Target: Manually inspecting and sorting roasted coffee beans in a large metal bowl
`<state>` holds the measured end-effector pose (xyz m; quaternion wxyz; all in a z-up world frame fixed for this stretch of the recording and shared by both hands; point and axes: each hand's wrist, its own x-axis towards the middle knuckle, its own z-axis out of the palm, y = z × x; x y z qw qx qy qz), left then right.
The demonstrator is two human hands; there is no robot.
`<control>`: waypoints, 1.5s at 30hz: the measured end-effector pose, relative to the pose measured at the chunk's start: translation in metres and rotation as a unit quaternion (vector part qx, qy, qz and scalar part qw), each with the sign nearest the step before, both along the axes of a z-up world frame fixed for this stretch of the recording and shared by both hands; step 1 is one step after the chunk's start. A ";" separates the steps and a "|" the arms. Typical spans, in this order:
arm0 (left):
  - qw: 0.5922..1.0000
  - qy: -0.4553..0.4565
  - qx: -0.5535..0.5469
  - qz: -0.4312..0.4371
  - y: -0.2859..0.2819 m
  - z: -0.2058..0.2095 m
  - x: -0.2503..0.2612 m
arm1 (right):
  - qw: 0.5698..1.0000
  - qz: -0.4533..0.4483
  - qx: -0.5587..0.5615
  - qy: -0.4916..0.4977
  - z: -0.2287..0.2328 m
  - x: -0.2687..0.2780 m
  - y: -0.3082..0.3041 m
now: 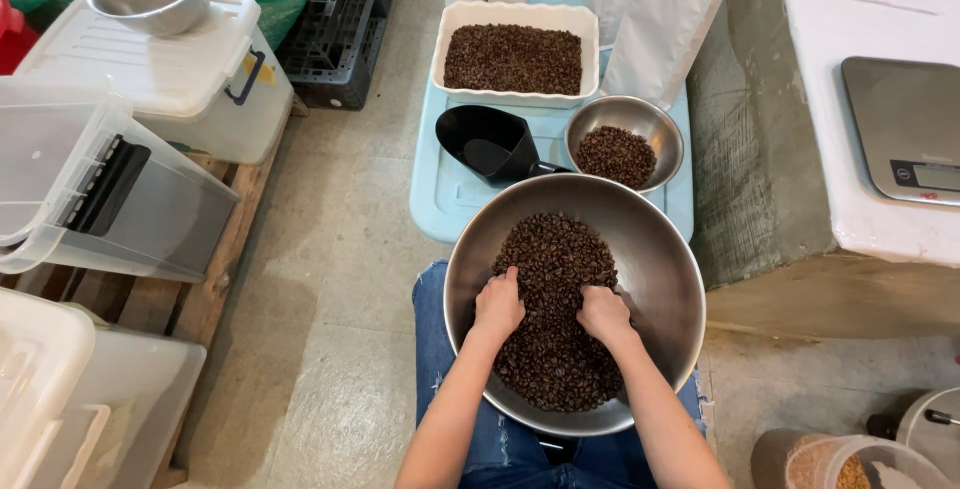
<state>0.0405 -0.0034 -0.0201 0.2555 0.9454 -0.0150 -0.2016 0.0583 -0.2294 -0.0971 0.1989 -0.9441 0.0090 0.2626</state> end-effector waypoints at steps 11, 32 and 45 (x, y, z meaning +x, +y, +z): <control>1.000 0.018 -0.004 0.007 0.000 0.003 -0.001 | 1.000 0.002 -0.007 0.009 0.005 0.002 -0.002; 1.000 0.018 0.003 0.002 0.001 0.000 -0.003 | 0.993 -0.005 0.114 -0.014 0.129 -0.026 0.041; 1.000 0.021 0.014 -0.002 0.001 -0.017 0.002 | 0.990 0.103 0.082 -0.051 0.084 -0.020 0.036</control>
